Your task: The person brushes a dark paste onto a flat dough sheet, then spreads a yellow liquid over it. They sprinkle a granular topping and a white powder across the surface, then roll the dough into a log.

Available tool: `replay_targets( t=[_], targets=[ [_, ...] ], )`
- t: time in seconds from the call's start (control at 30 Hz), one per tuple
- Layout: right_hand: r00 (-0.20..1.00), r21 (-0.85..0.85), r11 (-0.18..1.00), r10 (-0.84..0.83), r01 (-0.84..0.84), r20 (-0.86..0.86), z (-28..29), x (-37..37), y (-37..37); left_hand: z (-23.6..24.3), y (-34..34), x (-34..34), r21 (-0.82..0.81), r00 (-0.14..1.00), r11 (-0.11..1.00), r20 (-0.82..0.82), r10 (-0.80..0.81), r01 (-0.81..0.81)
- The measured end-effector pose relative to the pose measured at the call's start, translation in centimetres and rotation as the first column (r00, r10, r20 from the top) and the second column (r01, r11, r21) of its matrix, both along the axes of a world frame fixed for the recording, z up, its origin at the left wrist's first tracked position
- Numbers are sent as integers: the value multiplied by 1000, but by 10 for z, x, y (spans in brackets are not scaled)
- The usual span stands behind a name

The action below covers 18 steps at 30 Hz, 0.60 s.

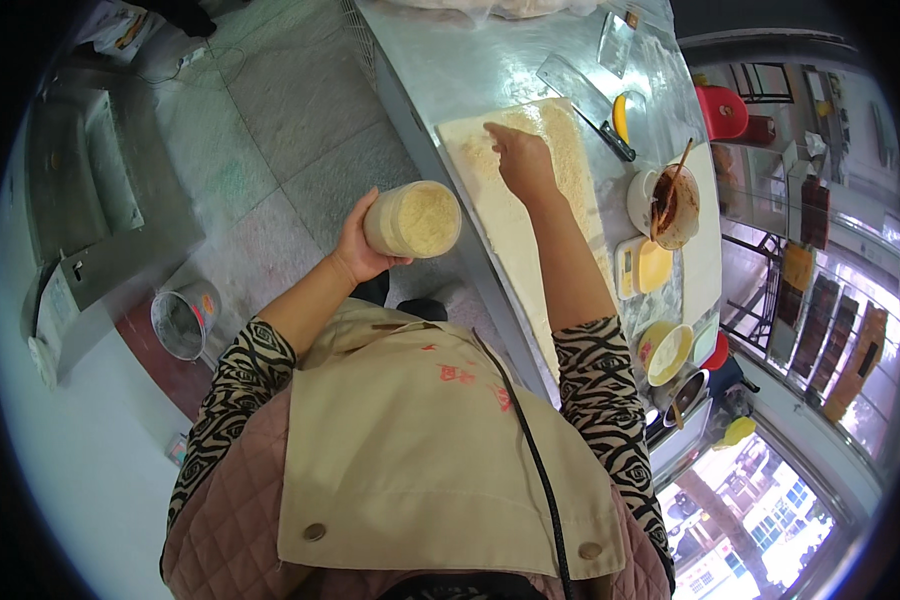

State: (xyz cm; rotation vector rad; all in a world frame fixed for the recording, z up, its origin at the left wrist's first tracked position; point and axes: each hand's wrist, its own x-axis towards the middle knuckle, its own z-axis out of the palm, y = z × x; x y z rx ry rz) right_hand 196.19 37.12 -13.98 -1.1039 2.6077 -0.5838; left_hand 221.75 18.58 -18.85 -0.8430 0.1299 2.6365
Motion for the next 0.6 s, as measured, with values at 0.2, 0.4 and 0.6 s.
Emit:
replay_targets(
  t=[0.2, 0.4, 0.6],
  targets=[
    [972, -1, 972, -235, 235, 17, 4, -16, 9, 7, 5, -4, -6, 1000, 1000, -13, -14, 14],
    [969, -154, 957, -241, 247, 54, -1, -36, 18, 12, 6, -3, -18, 999, 999, 16, -27, 27],
    [943, -71, 945, -309, 319, 124, 0, -61, 50, 11, 6, -3, -4, 1000, 1000, 11, -7, 7]
  ],
)
